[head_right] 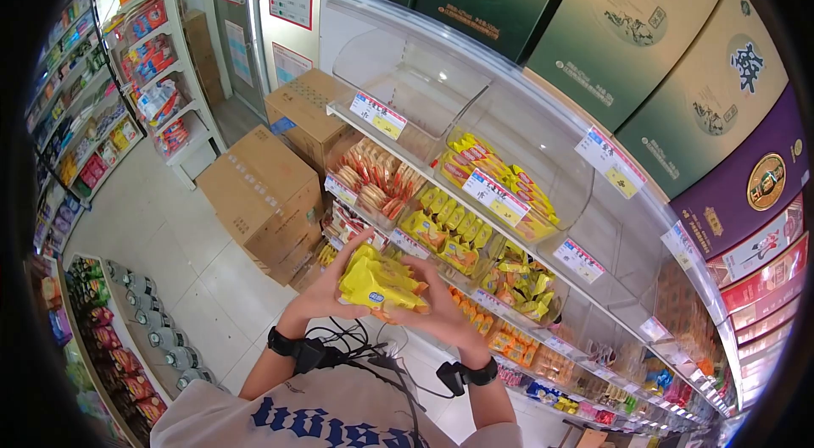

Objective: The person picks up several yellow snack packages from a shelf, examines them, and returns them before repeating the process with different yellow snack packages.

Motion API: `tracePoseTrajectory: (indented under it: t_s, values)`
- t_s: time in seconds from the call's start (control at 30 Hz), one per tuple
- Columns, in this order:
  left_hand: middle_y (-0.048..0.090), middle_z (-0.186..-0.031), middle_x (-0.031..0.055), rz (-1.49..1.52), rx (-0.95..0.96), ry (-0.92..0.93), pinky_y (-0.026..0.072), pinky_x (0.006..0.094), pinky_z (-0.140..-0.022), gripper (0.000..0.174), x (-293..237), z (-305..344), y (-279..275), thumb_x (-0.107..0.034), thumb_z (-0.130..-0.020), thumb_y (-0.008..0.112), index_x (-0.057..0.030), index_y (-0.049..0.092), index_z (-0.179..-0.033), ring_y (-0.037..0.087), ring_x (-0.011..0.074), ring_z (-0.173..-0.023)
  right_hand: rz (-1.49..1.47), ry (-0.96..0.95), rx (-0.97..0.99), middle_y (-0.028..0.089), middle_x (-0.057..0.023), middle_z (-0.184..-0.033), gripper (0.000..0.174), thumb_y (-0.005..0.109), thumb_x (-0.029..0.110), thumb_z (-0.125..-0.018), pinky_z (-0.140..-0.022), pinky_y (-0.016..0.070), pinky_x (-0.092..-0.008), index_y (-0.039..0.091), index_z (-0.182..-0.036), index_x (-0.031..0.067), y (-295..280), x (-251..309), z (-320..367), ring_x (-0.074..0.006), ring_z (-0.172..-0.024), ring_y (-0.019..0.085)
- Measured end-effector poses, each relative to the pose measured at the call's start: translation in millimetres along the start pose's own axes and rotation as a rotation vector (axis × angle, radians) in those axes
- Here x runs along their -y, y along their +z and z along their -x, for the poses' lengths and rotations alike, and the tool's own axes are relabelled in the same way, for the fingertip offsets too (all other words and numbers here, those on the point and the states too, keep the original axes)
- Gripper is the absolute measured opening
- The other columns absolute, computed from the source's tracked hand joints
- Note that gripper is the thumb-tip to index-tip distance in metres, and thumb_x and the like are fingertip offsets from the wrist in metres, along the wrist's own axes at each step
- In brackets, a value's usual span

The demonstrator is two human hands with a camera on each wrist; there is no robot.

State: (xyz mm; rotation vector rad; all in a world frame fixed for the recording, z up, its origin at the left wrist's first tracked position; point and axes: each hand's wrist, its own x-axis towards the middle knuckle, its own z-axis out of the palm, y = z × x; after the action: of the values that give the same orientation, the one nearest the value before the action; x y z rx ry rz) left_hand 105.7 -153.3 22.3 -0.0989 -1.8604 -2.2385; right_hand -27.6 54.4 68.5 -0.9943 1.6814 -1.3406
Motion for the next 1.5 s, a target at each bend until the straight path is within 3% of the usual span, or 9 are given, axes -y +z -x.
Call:
tracePoseTrajectory:
  t_s: [0.27,0.37,0.53,0.63,0.77,0.8,1.2,1.3,1.5]
  values:
    - [0.019,-0.166,0.0128,-0.209,0.156,-0.017,0.0204,0.0368,-0.122,0.124,-6.2,9.3,-5.1,-0.02,-0.067,0.091,-0.0046,0.012,-0.161,0.022,0.0245,-0.152,0.153,0.082,0.228,0.037,-0.0192,-0.156,0.113,0.089,0.039,-0.075,-0.117,0.0327,-0.0379,0.022,-0.159,0.0026,-0.1,25.1,1.7,-0.0263,-0.144,0.039]
    - [0.019,-0.163,0.0202,-0.11,0.154,-0.01,0.0136,0.0371,-0.123,0.124,2.1,14.7,-6.2,-0.023,-0.068,0.092,-0.0039,0.012,-0.161,0.019,0.028,-0.152,0.195,0.096,0.28,0.038,-0.0186,-0.155,0.113,0.088,0.041,-0.076,-0.117,0.0331,-0.0377,0.023,-0.159,0.0017,-0.5,11.7,-0.3,-0.0265,-0.144,0.038]
    - [0.039,-0.142,0.0238,-0.106,0.165,-0.124,0.0368,0.0357,-0.112,0.123,5.7,19.9,-6.7,-0.031,-0.072,0.091,-0.0013,0.007,-0.157,0.041,0.0264,-0.134,0.077,0.121,0.284,0.039,-0.0163,-0.155,0.11,0.086,0.039,-0.079,-0.121,0.025,-0.0386,0.022,-0.159,0.0005,4.6,-5.0,-2.2,-0.026,-0.147,0.033]
    - [0.041,-0.141,0.0234,-0.282,0.099,-0.254,0.0383,0.035,-0.11,0.124,26.2,24.4,-14.1,-0.037,-0.073,0.09,0.0043,0.006,-0.155,0.042,0.0264,-0.134,-0.045,0.163,0.271,0.037,-0.0185,-0.156,0.109,0.086,0.04,-0.08,-0.119,0.0291,-0.0377,0.022,-0.158,0.0001,8.7,-20.9,-3.9,-0.0268,-0.146,0.034]
    - [0.05,-0.137,0.0259,-0.17,0.055,-0.37,0.043,0.0338,-0.106,0.11,23.2,28.5,-15.6,-0.041,-0.073,0.089,0.0096,0.027,-0.149,0.05,0.0249,-0.129,-0.151,0.191,0.258,0.038,-0.0185,-0.156,0.103,0.081,0.038,-0.085,-0.12,0.0251,-0.0374,0.02,-0.159,0.0009,21.1,-38.5,-6.5,-0.0266,-0.147,0.033]
    - [0.047,-0.139,0.0209,-0.151,0.047,-0.376,0.0495,0.0344,-0.101,0.101,22.8,31.9,-17.5,-0.035,-0.076,0.089,0.0031,0.032,-0.15,0.052,0.0248,-0.128,-0.168,0.167,0.257,0.039,-0.0178,-0.155,0.101,0.081,0.036,-0.086,-0.119,0.0254,-0.0369,0.02,-0.159,0.0005,25.0,-42.5,-7.8,-0.0257,-0.146,0.034]
    - [0.048,-0.137,0.0299,0.057,-0.237,-0.508,0.0564,0.0327,-0.089,0.111,38.3,67.6,-31.6,-0.033,-0.078,0.089,-0.0005,0.018,-0.158,0.064,0.0275,-0.111,-0.359,0.448,0.301,0.048,-0.0115,-0.143,0.112,0.079,0.052,-0.078,-0.105,0.0409,-0.03,0.019,-0.159,0.0019,62.7,-108.8,-27.1,-0.0199,-0.13,0.049]
    - [0.051,-0.134,0.0287,0.061,-0.295,-0.476,0.0569,0.0309,-0.082,0.114,53.0,74.3,-36.2,-0.033,-0.075,0.09,0.0077,0.018,-0.154,0.067,0.025,-0.104,-0.481,0.484,0.264,0.051,-0.0087,-0.138,0.106,0.079,0.049,-0.081,-0.097,0.0455,-0.0283,0.022,-0.158,0.0036,74.3,-128.3,-27.7,-0.0168,-0.121,0.054]
    - [0.045,-0.139,0.0312,0.164,-0.345,-0.479,0.0567,0.0359,-0.091,0.108,59.6,82.8,-38.8,-0.033,-0.08,0.088,0.0018,0.021,-0.156,0.055,0.0313,-0.126,-0.636,0.503,0.22,0.054,-0.0074,-0.135,0.091,0.076,0.041,-0.087,-0.096,0.0474,-0.0296,0.026,-0.155,0.005,85.1,-166.7,-26.6,-0.0151,-0.119,0.055]
